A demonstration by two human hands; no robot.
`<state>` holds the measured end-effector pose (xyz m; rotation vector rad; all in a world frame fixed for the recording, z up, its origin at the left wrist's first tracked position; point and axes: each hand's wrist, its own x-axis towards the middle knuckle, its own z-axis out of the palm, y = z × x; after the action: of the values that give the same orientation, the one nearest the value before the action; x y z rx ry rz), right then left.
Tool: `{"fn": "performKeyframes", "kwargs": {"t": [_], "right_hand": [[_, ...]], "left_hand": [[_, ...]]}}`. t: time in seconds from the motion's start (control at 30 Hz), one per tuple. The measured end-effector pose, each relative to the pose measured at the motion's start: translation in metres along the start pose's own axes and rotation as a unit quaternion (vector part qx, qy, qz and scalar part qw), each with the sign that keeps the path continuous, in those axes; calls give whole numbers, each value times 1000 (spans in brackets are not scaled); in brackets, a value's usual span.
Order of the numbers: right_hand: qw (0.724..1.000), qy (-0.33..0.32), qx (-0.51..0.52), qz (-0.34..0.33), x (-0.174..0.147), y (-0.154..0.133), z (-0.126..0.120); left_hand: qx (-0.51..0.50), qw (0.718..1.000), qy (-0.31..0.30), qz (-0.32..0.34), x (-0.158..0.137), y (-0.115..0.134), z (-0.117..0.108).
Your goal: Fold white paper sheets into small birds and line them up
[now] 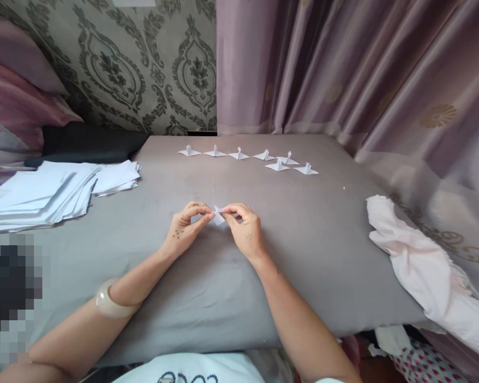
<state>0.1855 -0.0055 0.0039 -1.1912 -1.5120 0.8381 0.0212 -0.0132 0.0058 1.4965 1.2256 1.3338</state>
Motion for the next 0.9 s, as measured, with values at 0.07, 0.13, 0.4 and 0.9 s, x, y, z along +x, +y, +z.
{"fn": "performKeyframes", "kwargs": {"t": [0.07, 0.13, 0.4, 0.9], "right_hand": [[1000, -19, 0, 13, 0, -2, -2], [998, -43, 22, 29, 0, -4, -3], [981, -120, 139, 68, -3, -8, -4], [975, -98, 164, 118, -4, -7, 1]], "left_hand": [[-4, 1000, -18, -19, 1, 0, -1], [-17, 998, -28, -56, 1, 0, -1], [-176, 975, -64, -124, 1, -3, -2], [-205, 962, -64, -171, 0, -5, 0]]}}
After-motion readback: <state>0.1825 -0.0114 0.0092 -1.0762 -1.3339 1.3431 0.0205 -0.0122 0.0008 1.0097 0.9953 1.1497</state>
